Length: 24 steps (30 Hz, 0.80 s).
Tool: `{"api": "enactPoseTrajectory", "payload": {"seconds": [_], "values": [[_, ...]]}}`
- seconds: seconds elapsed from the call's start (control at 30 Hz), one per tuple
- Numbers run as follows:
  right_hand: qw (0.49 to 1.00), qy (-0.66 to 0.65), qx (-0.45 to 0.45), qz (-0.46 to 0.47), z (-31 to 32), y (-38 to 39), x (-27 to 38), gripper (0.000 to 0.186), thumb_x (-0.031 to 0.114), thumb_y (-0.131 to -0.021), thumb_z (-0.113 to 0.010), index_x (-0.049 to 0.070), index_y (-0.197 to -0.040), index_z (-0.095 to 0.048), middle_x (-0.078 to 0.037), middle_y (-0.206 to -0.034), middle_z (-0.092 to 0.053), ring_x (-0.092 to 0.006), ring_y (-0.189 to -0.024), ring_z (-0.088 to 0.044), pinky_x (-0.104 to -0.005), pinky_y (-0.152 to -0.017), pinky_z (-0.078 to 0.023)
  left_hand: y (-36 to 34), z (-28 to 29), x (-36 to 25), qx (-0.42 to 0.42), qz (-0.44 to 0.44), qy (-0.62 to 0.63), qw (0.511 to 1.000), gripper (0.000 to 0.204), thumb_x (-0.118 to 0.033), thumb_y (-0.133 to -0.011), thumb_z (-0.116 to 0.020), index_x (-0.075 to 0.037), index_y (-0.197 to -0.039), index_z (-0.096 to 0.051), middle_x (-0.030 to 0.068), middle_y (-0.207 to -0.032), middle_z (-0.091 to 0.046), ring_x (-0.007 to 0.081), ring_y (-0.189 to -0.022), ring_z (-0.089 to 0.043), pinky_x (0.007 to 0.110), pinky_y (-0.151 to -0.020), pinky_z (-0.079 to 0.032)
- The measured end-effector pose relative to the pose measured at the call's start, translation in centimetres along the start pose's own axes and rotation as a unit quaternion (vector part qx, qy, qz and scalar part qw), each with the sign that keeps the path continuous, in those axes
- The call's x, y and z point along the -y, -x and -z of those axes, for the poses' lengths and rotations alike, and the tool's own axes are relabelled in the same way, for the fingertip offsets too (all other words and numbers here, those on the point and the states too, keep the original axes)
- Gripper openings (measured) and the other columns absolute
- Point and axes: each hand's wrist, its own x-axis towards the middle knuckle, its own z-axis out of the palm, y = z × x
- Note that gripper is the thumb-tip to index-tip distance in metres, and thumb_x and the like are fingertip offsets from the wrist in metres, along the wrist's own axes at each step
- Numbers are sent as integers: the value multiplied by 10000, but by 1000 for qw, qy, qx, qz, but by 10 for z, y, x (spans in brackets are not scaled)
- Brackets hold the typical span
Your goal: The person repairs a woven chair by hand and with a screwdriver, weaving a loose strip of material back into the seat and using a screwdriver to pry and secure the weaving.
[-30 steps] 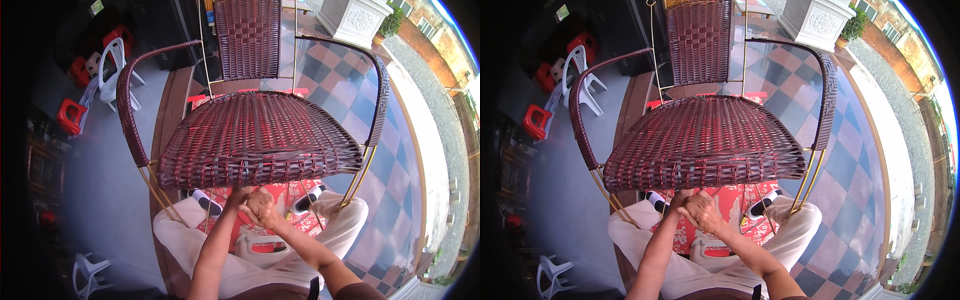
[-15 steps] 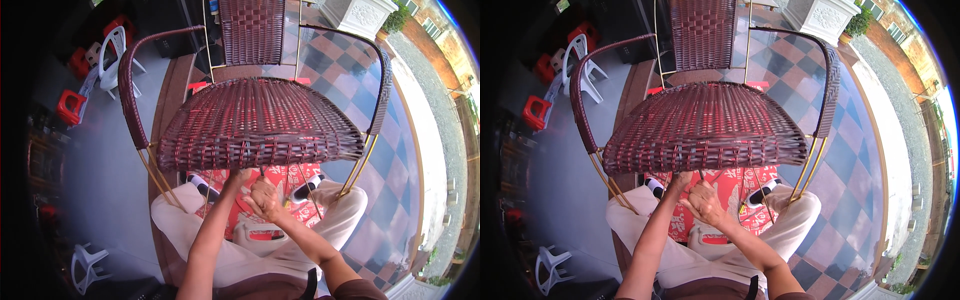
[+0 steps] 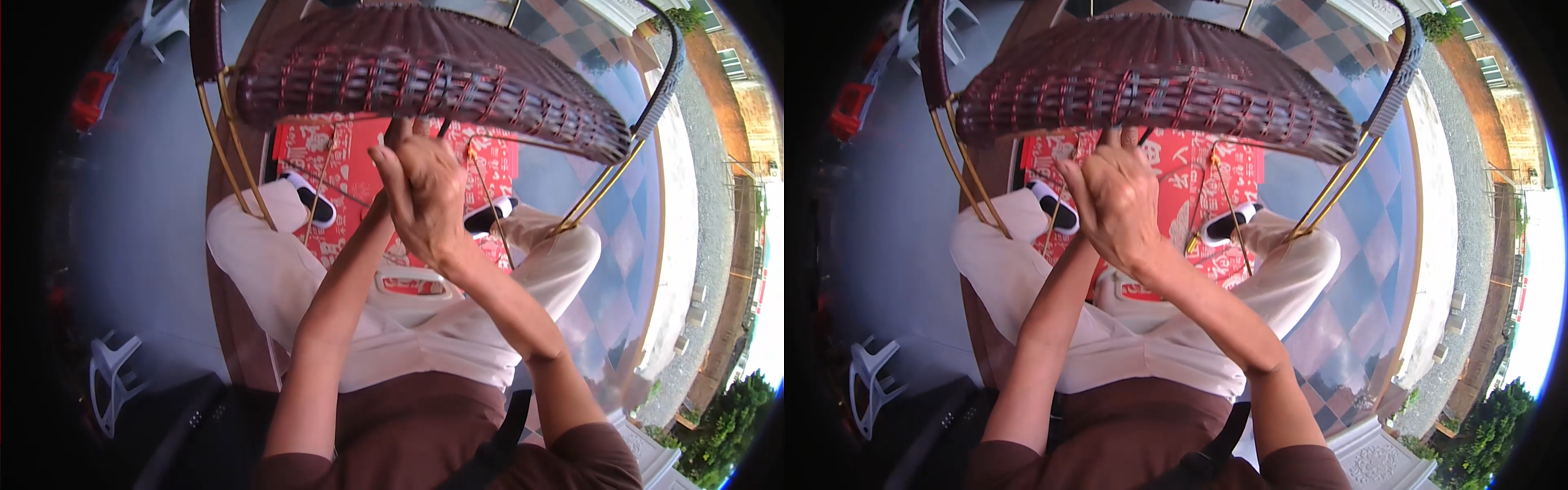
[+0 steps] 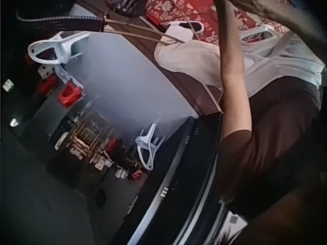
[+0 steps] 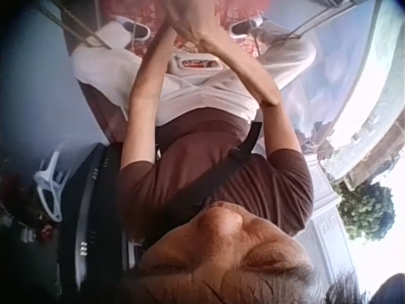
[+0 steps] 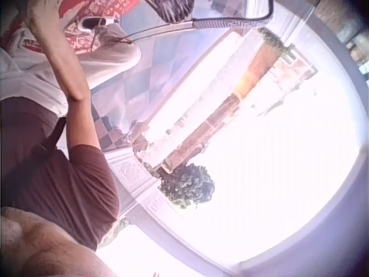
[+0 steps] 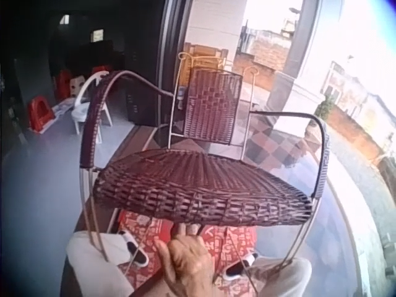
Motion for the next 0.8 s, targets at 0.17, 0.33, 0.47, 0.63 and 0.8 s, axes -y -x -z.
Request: {"api": "enactPoseTrajectory", "payload": {"seconds": [0.17, 0.33, 0.47, 0.63, 0.8], "values": [[992, 86, -38, 79, -20, -17, 1, 365, 127, -804, -618, 31, -536, -389, -123, -524, -416, -297, -484, -404, -380, -513, -317, 25, -4, -6, -19, -3, 26, 999, 177, -170, -845, -518, -31, -913, -606, 48, -833, -610, 138, -827, -555, 303, -797, -418], [983, 149, -37, 106, -26, -24, 3, 348, 191, -811, -606, 50, -543, -435, -102, -552, -460, -290, -513, -446, -367, -560, -342, 25, -1, -4, -16, -1, 36, 999, 169, -167, -841, -525, -33, -905, -605, 47, -834, -609, 139, -833, -554, 306, -808, -414], [965, 232, -32, 122, -38, -20, -4, 326, 224, -802, -611, 73, -551, -466, -51, -596, -495, -222, -600, -499, -364, -627, -342, 16, 4, -6, -4, -3, 36, 999, 163, -165, -837, -530, -35, -899, -605, 46, -834, -608, 140, -838, -553, 307, -816, -410], [983, 143, 9, 118, -15, -2, 8, 325, 342, -731, -619, 47, -863, -590, -118, -977, -512, -296, -912, -503, -457, -856, -345, 0, 15, -7, 21, -9, 37, 999, 155, -163, -833, -537, -37, -892, -605, 45, -834, -607, 141, -844, -552, 310, -826, -406], [982, 142, 65, 105, 35, 47, -2, 302, 289, -765, -626, 42, -939, -614, -123, -1028, -563, -302, -983, -521, -405, -864, -350, -30, 17, -6, 63, -11, 34, 997, 147, -160, -829, -544, -39, -884, -605, 44, -835, -606, 142, -850, -550, 312, -837, -402]]}}
